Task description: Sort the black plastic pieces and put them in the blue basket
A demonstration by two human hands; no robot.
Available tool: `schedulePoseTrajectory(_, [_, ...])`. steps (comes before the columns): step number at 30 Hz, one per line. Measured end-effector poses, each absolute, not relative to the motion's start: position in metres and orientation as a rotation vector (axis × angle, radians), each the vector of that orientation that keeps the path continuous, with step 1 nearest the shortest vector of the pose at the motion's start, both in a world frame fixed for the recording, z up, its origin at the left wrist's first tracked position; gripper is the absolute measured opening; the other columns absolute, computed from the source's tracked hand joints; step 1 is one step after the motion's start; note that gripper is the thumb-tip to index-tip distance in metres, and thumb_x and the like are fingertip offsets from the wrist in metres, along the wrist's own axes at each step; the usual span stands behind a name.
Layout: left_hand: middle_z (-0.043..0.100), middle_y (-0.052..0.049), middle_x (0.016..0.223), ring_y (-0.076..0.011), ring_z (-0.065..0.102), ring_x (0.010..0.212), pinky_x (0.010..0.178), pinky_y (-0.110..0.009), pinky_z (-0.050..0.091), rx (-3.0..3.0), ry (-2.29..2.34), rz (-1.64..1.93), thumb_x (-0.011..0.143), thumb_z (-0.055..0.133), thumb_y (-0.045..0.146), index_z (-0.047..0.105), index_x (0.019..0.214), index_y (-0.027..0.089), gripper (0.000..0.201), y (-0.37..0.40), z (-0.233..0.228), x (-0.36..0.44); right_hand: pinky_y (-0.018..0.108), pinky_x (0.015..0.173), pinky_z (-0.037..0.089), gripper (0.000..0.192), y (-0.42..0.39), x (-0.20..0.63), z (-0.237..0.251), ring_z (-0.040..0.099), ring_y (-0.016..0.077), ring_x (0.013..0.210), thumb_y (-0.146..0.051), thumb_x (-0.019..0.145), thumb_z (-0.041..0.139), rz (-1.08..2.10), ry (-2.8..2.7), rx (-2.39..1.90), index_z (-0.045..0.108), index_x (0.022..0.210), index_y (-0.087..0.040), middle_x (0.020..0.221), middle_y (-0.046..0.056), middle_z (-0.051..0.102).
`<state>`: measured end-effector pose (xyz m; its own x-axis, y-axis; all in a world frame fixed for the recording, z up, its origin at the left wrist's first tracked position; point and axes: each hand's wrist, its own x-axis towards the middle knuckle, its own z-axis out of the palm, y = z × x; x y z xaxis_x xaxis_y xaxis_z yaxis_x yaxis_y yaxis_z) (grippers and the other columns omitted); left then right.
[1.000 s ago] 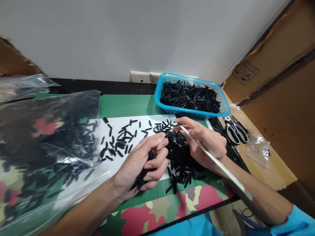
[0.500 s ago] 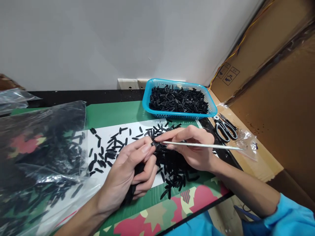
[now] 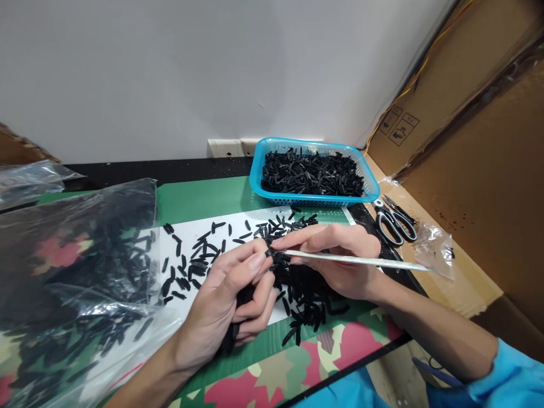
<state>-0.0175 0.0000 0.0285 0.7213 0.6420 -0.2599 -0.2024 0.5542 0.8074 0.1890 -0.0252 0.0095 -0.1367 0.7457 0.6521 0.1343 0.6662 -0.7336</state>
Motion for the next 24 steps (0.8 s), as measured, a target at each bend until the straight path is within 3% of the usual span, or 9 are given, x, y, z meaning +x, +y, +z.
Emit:
schedulePoseTrajectory(5, [0.033,0.012,0.045,-0.0068,0.031,0.033,0.030,-0.014,0.029,0.867,0.638,0.525,0.102,0.058,0.046,0.041,0.077,0.024,0.037,-0.001,0.029,-0.019,0.032,0.085,0.069,0.019,-0.024,0.192,0.008,0.081,0.0202,0.103,-0.013,0.101,0.067,0.522,-1.797,-0.733,0.064,0.084,-0.021,0.122,0.008,0.082])
schedulePoseTrajectory(11, [0.036,0.012,0.044,-0.0072,0.030,0.032,0.027,-0.015,0.031,0.814,0.638,0.509,0.101,0.059,0.046,0.041,0.080,0.024,0.035,0.000,0.026,-0.017,0.032,0.090,0.069,0.018,-0.028,0.188,0.006,0.079,0.0200,0.109,-0.007,0.103,0.053,0.169,-1.905,-0.738,0.066,0.097,-0.019,0.120,0.013,0.081])
schedulePoseTrajectory(16, [0.034,0.013,0.043,-0.0058,0.023,0.031,0.026,-0.015,0.030,0.691,0.645,0.480,0.102,0.057,0.047,0.043,0.082,0.025,0.033,-0.001,0.023,-0.013,0.027,0.088,0.070,0.026,-0.035,0.176,0.007,0.081,0.0192,0.102,-0.008,0.102,0.046,0.040,-1.937,-0.914,0.070,0.113,-0.014,0.111,0.013,0.082])
schedulePoseTrajectory(20, [0.032,0.013,0.045,-0.0045,0.019,0.032,0.026,-0.013,0.029,0.612,0.657,0.447,0.099,0.060,0.048,0.040,0.079,0.024,0.037,-0.004,0.020,-0.010,0.026,0.082,0.070,0.024,-0.028,0.183,-0.003,0.081,0.0200,0.097,-0.007,0.100,0.051,-0.193,-2.014,-0.905,0.070,0.097,-0.021,0.116,0.012,0.081])
schedulePoseTrajectory(24, [0.032,0.012,0.045,-0.0055,0.022,0.033,0.026,-0.013,0.027,0.677,0.622,0.444,0.100,0.059,0.050,0.037,0.077,0.024,0.041,-0.005,0.020,-0.008,0.027,0.078,0.067,0.023,-0.015,0.200,-0.011,0.080,0.0209,0.098,-0.002,0.100,0.053,-0.300,-2.000,-0.969,0.065,0.099,-0.021,0.126,0.015,0.078])
